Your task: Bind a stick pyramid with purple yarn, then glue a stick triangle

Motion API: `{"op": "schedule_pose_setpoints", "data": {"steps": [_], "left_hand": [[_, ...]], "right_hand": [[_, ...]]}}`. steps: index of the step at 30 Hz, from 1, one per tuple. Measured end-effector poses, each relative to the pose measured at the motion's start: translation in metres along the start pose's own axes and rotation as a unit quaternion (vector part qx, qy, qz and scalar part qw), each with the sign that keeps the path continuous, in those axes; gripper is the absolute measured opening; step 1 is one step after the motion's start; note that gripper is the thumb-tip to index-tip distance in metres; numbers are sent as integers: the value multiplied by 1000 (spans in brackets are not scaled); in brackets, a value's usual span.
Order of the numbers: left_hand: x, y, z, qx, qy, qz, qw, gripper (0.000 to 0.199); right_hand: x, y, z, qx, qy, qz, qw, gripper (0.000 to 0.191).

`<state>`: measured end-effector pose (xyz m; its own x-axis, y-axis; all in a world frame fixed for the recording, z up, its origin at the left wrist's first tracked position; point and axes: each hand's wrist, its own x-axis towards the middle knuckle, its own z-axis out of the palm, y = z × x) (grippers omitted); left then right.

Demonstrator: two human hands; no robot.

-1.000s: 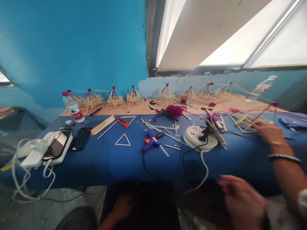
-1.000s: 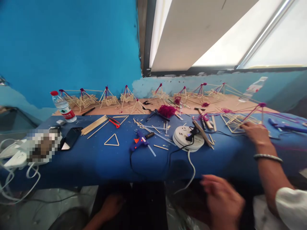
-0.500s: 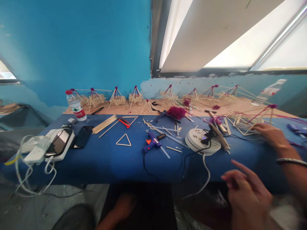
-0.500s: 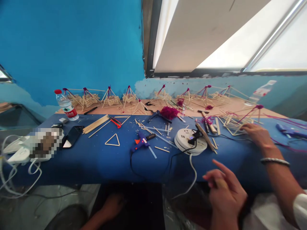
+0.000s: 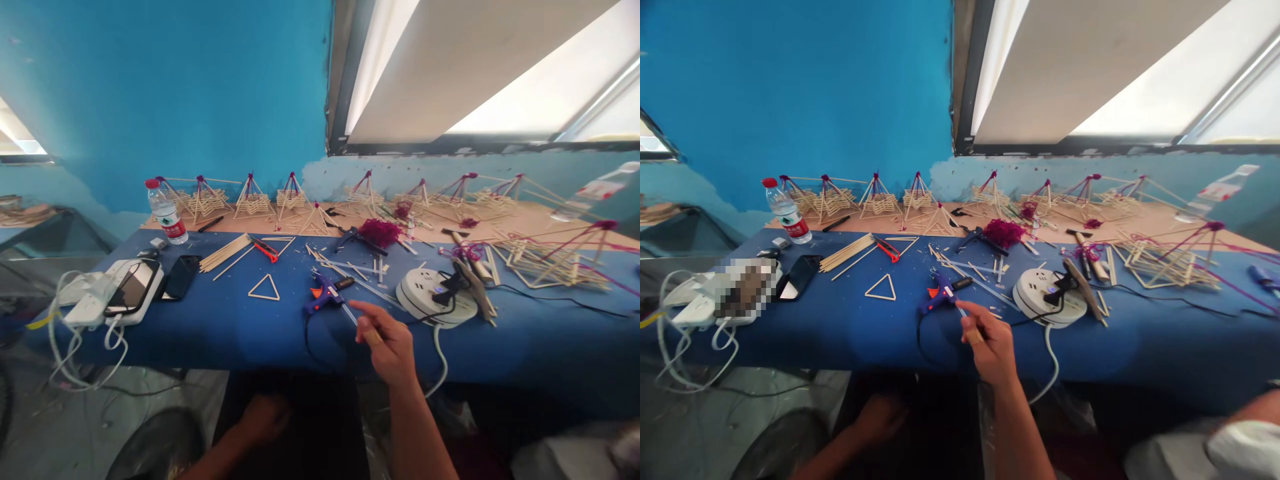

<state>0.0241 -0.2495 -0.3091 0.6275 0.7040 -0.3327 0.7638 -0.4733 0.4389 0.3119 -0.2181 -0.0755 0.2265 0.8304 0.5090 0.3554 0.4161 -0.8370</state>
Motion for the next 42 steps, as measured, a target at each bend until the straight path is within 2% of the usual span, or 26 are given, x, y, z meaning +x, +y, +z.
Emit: {"op": "schedule_pose_setpoints", "data": {"steps": [2, 3, 6, 9, 10, 12, 14, 15, 19, 22, 24, 27, 28, 29, 31, 34, 36, 38, 40, 42], "left_hand": [[-2, 5, -2, 15, -7, 73, 997, 31], [-3, 9, -3, 20, -7, 105, 994, 31], [-10, 21, -9, 22, 7, 173, 985, 39], [-19, 35, -24, 25, 52, 221, 974, 43], [-23, 40, -32, 49, 115, 263, 957, 44], [-30, 51, -54, 84, 263, 342, 898, 42], [-36, 61, -80, 95, 374, 370, 845, 40], [-39, 65, -94, 93, 411, 374, 826, 40], [-49, 68, -141, 83, 500, 330, 796, 30], [-54, 63, -161, 88, 529, 316, 782, 31], [-53, 63, -171, 74, 544, 297, 781, 29], [-42, 75, -187, 39, 562, 226, 795, 10], [-35, 82, -193, 49, 567, 198, 798, 13], [-26, 90, -199, 63, 564, 166, 807, 28], [-6, 107, -213, 91, 520, 94, 844, 45], [25, 128, -233, 107, 406, 23, 907, 51], [41, 133, -240, 102, 348, 13, 932, 42], [52, 131, -240, 91, 327, 21, 940, 28], [59, 124, -234, 74, 353, 47, 931, 18], [61, 115, -225, 58, 425, 84, 900, 15]], "right_hand": [[-8, 5, 2, -38, -57, -1, 998, 28], [-12, 7, 2, -49, -66, 5, 997, 28], [-20, 9, 2, -62, -58, 26, 996, 29], [-23, 8, 3, -79, -56, 35, 995, 30], [-24, 8, 4, -87, -56, 35, 994, 30], [-24, 6, 9, -107, -51, 36, 992, 29], [-24, 5, 16, -131, -31, 34, 990, 28], [-24, 5, 19, -147, -11, 30, 989, 27], [-24, 5, 27, -237, 115, -19, 965, 24], [-22, 10, 23, -295, 152, -67, 941, 23], [-22, 17, 20, -329, 150, -80, 929, 24], [-25, 28, 18, -361, 141, -62, 920, 32], [-26, 31, 18, -364, 134, -54, 920, 34], [-27, 33, 19, -365, 126, -47, 921, 35], [-27, 36, 21, -362, 112, -34, 925, 36], [-24, 35, 22, -346, 102, -13, 932, 32], [-21, 33, 19, -315, 100, 1, 944, 30], [-19, 33, 17, -263, 108, 24, 958, 29], [-19, 34, 16, -183, 131, 60, 973, 29], [-21, 37, 19, -74, 168, 104, 978, 36]]}}
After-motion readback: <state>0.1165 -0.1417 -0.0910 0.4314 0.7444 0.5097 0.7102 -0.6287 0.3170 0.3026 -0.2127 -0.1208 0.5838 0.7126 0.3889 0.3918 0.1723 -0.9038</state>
